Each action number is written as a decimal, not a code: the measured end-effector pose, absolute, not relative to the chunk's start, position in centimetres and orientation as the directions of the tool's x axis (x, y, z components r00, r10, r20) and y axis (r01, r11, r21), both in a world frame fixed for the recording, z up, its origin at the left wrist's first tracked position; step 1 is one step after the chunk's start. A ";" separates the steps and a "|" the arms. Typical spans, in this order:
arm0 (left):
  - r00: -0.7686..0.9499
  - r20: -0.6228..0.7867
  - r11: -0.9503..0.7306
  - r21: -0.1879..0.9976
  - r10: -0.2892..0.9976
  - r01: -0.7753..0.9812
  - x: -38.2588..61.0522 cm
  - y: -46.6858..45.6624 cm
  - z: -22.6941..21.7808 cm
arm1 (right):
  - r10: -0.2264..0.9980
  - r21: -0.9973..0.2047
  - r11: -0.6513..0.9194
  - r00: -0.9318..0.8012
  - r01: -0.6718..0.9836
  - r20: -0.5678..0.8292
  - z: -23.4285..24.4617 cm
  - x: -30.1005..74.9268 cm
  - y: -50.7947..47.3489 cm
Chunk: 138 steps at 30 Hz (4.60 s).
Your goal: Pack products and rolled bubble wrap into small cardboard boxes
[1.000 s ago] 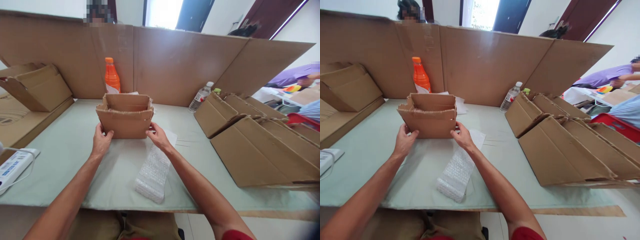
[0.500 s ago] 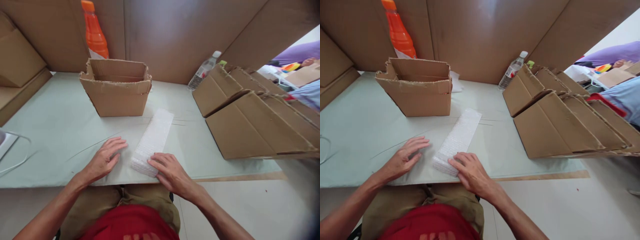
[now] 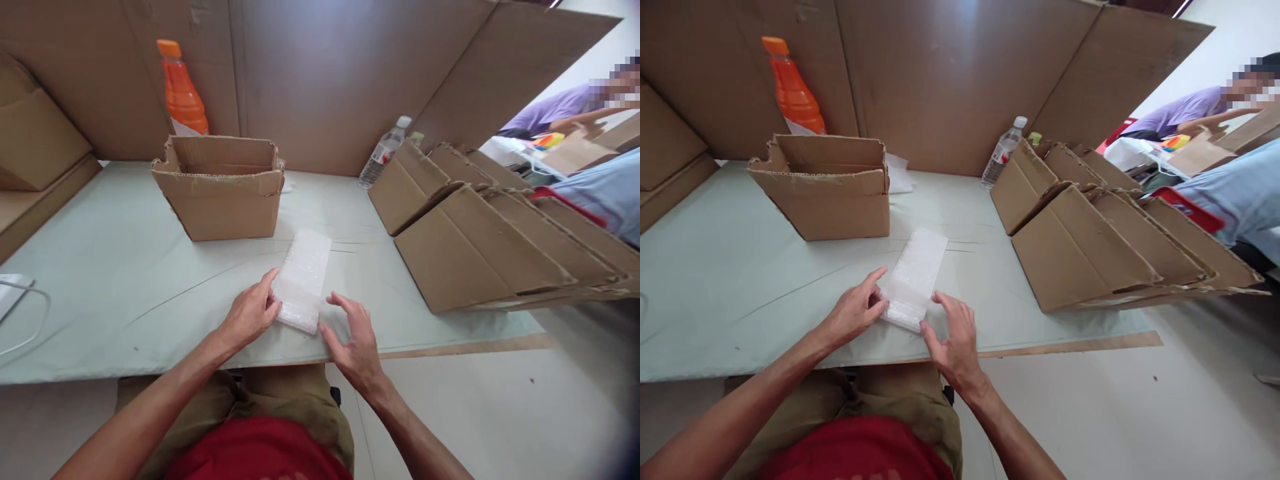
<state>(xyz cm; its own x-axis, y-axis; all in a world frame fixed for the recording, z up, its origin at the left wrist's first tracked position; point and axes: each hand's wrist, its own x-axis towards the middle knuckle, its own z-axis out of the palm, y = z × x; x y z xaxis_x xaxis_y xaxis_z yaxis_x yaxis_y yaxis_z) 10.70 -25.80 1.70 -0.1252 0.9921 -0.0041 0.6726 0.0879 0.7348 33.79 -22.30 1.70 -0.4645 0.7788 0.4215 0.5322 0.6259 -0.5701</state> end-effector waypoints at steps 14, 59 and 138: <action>0.106 0.420 -0.347 0.553 0.901 0.758 10.8 -29.6 1.4 | 0.655 -0.569 0.725 -0.642 0.387 0.399 1.6 33.4 -21.6; -0.439 -0.195 0.129 0.976 0.877 -0.176 12.8 -31.2 1.2 | 0.785 -0.779 0.501 -0.578 0.378 0.224 2.1 30.7 -21.7; -0.367 0.235 -0.063 0.904 0.900 0.424 -0.3 -29.1 0.4 | 0.870 -0.903 0.234 -0.492 0.359 0.030 2.4 26.2 -11.9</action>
